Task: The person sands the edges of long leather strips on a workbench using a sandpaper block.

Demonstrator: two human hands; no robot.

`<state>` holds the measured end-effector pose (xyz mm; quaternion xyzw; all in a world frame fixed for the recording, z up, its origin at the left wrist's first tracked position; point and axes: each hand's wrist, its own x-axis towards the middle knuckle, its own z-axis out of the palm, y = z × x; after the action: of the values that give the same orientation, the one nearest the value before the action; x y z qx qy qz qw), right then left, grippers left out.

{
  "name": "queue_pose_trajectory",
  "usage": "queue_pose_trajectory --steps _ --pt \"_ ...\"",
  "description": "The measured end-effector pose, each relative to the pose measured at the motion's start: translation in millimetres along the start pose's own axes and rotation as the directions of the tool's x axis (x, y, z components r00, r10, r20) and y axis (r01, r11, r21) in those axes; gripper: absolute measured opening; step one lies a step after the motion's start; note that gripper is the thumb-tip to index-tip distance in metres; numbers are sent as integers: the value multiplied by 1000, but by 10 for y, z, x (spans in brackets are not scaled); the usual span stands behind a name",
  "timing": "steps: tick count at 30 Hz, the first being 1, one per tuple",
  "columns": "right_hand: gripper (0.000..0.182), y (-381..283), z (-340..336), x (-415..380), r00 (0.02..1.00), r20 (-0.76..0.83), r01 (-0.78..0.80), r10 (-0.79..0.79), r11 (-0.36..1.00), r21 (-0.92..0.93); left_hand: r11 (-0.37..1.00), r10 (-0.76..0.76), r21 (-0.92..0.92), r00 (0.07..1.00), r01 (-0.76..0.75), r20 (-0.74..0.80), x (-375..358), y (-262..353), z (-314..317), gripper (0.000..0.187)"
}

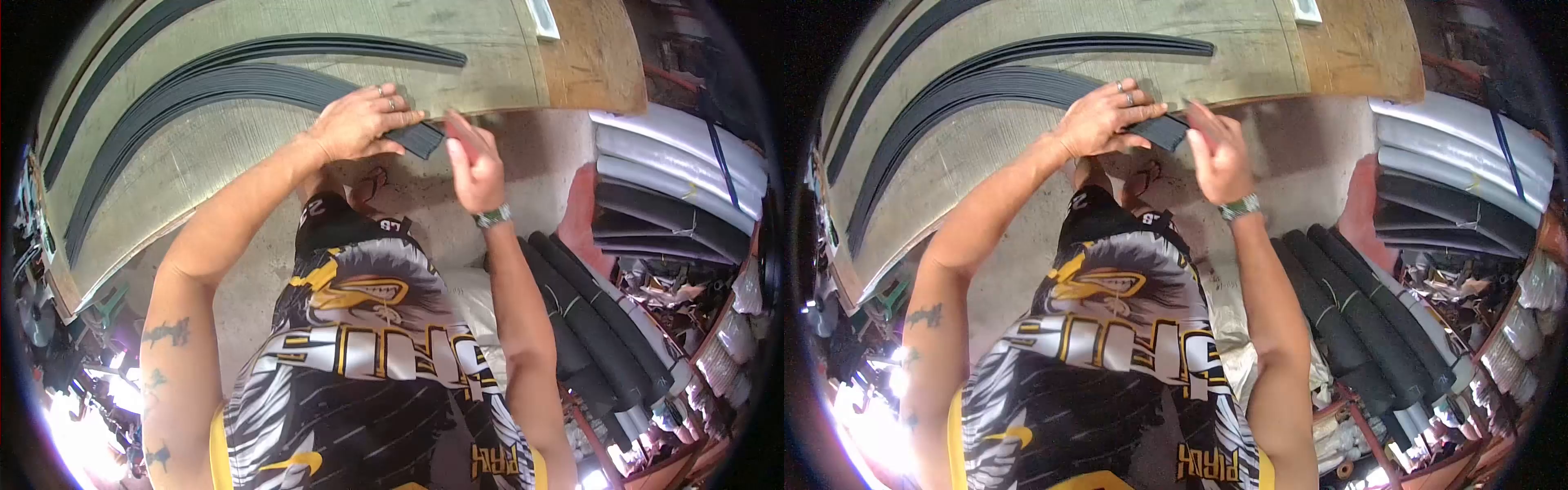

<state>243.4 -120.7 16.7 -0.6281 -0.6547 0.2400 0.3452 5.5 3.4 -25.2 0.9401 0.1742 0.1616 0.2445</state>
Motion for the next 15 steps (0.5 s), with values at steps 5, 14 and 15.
queue_pose_trajectory --steps 5,14,15 --pt "38 612 73 -525 975 158 -131 158 977 -165 999 32 32 998 -31 -56 12 -57 2 68" --pt "34 616 -30 -457 950 248 -136 191 966 -221 999 40 35 998 -39 -49 24 -63 -9 68" --pt "34 585 -28 -450 970 203 -99 137 977 -189 999 40 28 998 -39 -50 18 -72 -13 68"
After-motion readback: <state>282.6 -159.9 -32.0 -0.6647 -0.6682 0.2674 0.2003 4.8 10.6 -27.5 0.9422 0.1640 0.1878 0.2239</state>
